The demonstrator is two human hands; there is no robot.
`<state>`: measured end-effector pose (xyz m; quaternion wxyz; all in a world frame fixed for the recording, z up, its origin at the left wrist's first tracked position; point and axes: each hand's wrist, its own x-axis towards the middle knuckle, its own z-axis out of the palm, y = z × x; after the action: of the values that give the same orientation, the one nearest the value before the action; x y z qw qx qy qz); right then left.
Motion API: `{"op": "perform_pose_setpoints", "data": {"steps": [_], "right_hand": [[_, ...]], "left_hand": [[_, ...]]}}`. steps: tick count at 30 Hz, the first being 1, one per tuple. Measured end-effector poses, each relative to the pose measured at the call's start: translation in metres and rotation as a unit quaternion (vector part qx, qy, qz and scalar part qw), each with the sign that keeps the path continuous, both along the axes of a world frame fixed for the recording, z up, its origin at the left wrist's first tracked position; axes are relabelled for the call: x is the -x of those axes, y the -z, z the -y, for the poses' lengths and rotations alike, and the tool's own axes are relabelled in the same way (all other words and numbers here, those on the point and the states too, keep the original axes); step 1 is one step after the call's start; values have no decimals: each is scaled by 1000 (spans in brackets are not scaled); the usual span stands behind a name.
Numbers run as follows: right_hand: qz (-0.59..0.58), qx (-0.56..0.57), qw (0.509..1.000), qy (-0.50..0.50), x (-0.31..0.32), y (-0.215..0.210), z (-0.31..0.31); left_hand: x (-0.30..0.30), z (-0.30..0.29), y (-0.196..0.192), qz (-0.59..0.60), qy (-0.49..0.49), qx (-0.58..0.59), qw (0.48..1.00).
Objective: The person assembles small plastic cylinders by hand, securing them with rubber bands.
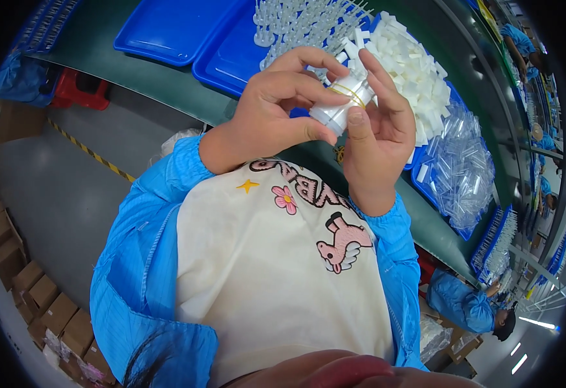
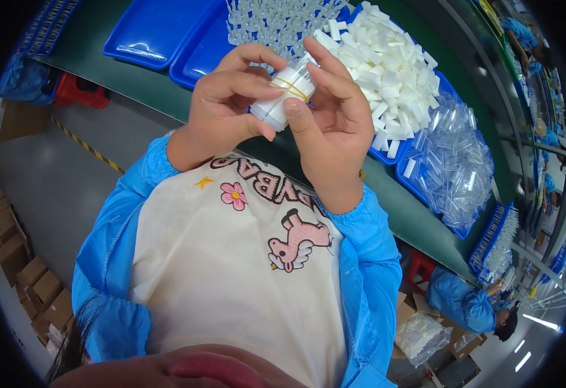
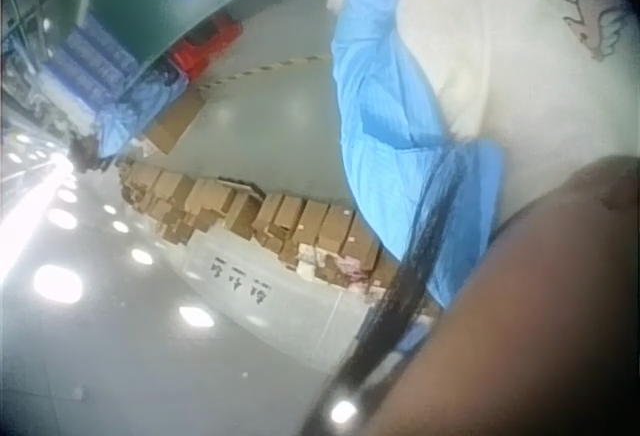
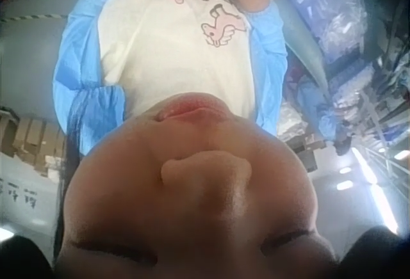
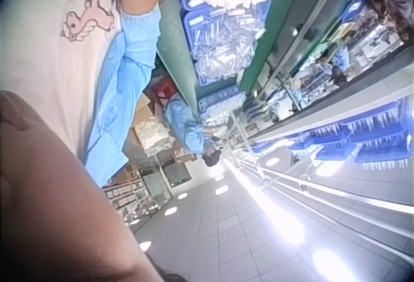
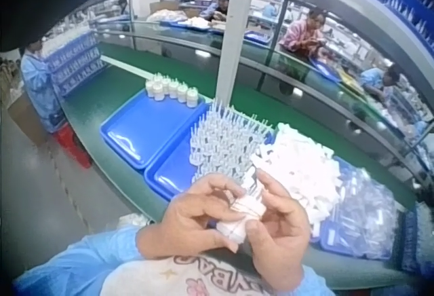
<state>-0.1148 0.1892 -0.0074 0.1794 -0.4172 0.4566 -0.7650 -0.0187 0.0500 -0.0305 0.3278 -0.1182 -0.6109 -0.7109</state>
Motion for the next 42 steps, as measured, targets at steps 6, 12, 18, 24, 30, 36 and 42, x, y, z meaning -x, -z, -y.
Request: {"op": "perform_pose_setpoints", "data": {"steps": [6,12,18,24,30,36,42], "right_hand": [[40,35,999,6,1,5,6],[-39,11,998,46,7,10,3],[-59,-47,994,74,10,5,-7],[-36,-90,991,94,4,-4,-6],[-17,-30,997,66,-1,-2,-1],[-21,-38,998,42,-8,-3,2],[-32,-30,999,26,-6,-2,2]], "left_hand": [[1,-3,-1,39,19,-49,998],[3,-13,1,40,92,-127,987],[3,-12,-2,55,60,-82,993],[3,-9,5,48,48,-20,997],[2,-11,7,61,37,-52,996],[-6,-6,3,89,2,-3,996],[-9,-5,-2,85,-21,45,995]]}}
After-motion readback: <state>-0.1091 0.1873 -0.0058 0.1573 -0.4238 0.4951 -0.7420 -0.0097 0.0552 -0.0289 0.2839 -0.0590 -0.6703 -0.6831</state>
